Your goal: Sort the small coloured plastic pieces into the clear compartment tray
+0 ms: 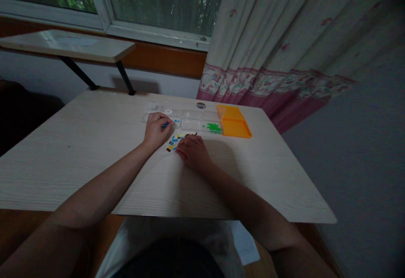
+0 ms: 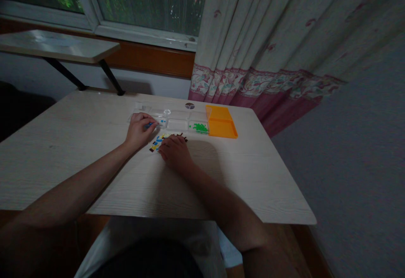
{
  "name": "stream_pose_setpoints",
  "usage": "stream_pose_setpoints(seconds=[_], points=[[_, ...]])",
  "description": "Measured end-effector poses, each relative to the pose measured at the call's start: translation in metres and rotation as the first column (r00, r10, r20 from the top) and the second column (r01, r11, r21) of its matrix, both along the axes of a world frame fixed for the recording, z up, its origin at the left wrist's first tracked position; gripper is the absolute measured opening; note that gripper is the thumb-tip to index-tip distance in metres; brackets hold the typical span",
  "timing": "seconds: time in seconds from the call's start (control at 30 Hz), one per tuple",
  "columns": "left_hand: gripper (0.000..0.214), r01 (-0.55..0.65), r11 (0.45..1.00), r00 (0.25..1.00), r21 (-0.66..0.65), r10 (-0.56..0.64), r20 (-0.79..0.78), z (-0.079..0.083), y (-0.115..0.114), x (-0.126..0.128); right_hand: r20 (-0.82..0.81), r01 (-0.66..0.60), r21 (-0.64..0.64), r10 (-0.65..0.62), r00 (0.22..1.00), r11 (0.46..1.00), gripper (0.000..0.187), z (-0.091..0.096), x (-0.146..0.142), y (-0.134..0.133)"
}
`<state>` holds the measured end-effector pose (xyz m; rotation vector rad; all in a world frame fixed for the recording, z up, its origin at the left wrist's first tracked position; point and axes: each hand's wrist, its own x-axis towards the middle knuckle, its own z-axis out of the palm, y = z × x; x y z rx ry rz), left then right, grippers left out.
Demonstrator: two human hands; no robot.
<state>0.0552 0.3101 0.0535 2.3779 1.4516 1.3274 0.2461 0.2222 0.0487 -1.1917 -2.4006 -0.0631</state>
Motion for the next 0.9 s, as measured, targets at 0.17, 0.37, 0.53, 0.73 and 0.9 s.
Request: stream_pose_setpoints(seconds=[0.17,0.37,0.53,0.73,0.9], points=[[0.016,-0.003,1.0,1.0,-0.011,0.003,-0.004,-0.0006,0.0007,0.0,0.011,0.009,0.021,-0.009,1.0,1.0,0.02,-0.0043,0.0017,0.0003],[0.017,0.003,1.0,1.0,-0.011,-0.003,-0.003,-0.0014,0.0008,-0.0001,-0.015,0.022,0.037,-0.021,1.0,0.999,0.019,-0.0065,0.0012,0.0009],[0.016,0.014,1.0,1.0,0.003,-0.014,0.01,-0.002,0.0002,0.0,-0.051,0.02,-0.003,-0.021,0.998,1.0,0.016,-0.0029,0.0001,0.0011],[0.016,0.018,1.0,1.0,-0.003,-0.018,0.012,0.0001,-0.0015,0.0007,-0.12,-0.008,-0.052,0.002,0.993,0.999,0.011,-0.0034,0.0013,0.0031],[0.015,0.04,0.999,0.999,0.006,-0.04,0.014,0.0012,-0.0022,0.0003,-0.209,-0.013,-0.058,0.0,0.978,0.998,0.01,-0.0004,0.0051,0.0072]])
